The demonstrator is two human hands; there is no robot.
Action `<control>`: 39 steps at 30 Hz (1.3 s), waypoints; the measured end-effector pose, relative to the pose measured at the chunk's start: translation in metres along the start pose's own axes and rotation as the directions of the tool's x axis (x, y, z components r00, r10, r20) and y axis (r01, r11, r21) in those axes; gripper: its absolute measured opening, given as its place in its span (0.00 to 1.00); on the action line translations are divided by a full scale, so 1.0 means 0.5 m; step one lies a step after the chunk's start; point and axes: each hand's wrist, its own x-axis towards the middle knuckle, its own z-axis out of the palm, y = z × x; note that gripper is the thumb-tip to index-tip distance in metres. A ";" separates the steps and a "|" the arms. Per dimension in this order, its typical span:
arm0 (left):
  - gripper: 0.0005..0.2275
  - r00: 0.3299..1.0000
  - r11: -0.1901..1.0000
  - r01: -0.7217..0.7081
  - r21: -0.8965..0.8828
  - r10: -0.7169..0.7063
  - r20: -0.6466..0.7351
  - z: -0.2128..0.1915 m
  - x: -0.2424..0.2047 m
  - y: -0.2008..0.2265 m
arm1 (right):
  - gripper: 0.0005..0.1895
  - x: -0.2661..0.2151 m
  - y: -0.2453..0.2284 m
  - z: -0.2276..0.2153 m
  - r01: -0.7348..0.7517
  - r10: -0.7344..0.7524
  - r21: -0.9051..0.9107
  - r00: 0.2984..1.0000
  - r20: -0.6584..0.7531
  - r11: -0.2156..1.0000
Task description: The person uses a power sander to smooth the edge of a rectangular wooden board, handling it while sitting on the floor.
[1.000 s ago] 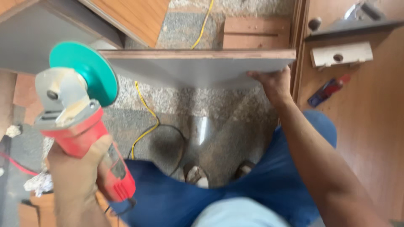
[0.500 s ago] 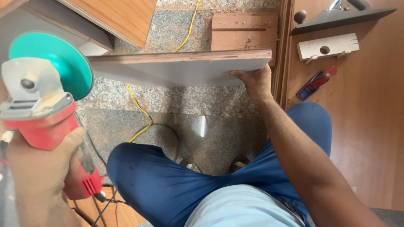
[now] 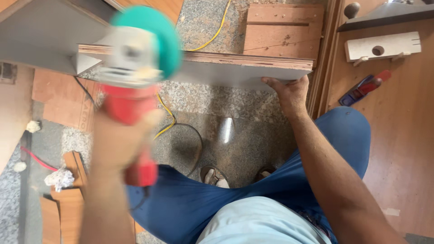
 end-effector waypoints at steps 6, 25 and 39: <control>0.22 0.980 0.997 0.070 0.018 -0.072 0.185 0.153 -0.045 0.113 | 0.14 0.010 0.052 -0.010 0.006 -0.004 -0.063 0.999 0.032 0.998; 0.28 0.945 0.954 0.089 0.286 -0.171 0.278 0.255 -0.092 0.232 | 0.16 0.004 0.007 -0.009 0.180 -0.195 -0.247 0.980 -0.037 0.952; 0.25 0.950 0.978 0.149 0.145 -0.182 0.253 0.229 -0.113 0.181 | 0.19 -0.006 0.030 -0.005 0.170 -0.174 -0.187 0.985 -0.005 0.967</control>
